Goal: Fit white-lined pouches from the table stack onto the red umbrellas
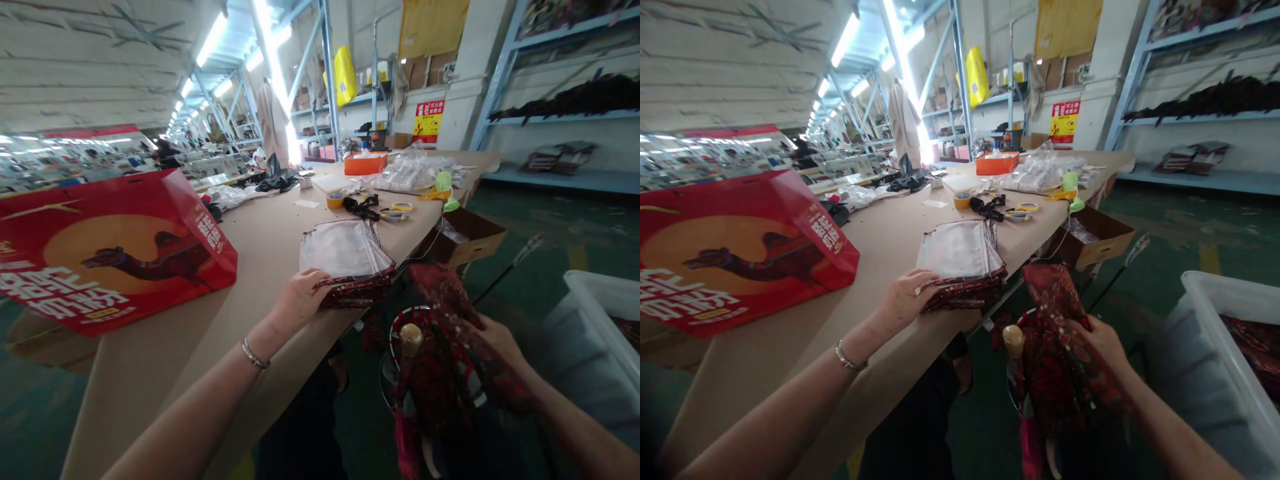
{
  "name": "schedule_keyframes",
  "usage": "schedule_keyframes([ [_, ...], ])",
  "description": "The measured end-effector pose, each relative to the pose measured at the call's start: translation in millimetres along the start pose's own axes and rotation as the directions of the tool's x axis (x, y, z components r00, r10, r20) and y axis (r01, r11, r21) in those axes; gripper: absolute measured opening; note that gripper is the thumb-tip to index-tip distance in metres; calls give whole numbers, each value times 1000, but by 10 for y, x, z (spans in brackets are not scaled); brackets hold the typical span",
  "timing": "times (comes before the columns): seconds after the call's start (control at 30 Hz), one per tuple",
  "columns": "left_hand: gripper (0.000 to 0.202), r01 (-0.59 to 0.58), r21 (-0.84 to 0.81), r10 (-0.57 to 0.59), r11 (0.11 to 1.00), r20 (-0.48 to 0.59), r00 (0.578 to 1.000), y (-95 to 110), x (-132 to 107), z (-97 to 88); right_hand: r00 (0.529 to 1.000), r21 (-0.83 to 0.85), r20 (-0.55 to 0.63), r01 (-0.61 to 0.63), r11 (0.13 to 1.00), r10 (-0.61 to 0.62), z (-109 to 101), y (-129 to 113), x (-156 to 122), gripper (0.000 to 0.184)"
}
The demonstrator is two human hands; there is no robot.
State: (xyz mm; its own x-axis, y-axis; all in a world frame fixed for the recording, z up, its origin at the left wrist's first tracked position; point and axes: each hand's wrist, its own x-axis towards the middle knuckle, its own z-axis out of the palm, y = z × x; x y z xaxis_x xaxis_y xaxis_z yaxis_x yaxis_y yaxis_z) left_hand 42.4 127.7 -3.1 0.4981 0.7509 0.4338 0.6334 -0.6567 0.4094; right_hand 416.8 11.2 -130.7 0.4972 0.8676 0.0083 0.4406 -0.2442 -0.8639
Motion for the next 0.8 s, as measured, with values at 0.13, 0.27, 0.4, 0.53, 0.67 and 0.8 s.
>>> schedule_keyframes([
  [0.13, 19, -69, 200, 32, 977, 181, 983, 14, 96, 17, 996, -248, 68, -46, 968, 65, 392, 868, -192, 31],
  [0.27, 22, -146, 369, 22, 918, 319, 947, 105, 230, -70, 998, -193, 61, 40, 980, -28, 450, 675, -162, 44],
  [0.4, 24, -271, 468, 45, 841, 439, 897, 169, 318, -106, 944, 58, -69, 326, 944, -322, 256, -574, -120, 32],
  [0.53, 19, -264, 464, 22, 846, 464, 886, 149, 410, -94, 649, -8, 161, 754, 656, -744, 325, -1815, -140, 23],
  [0.67, 19, -218, 417, 33, 883, 407, 913, 77, 503, -58, 499, -224, 493, 865, 450, -713, 782, -2336, -25, 24],
  [0.8, 19, -136, 401, 18, 906, 284, 959, 80, 515, -75, 542, -466, 561, 832, 301, -626, 1128, -2459, 116, 26],
])
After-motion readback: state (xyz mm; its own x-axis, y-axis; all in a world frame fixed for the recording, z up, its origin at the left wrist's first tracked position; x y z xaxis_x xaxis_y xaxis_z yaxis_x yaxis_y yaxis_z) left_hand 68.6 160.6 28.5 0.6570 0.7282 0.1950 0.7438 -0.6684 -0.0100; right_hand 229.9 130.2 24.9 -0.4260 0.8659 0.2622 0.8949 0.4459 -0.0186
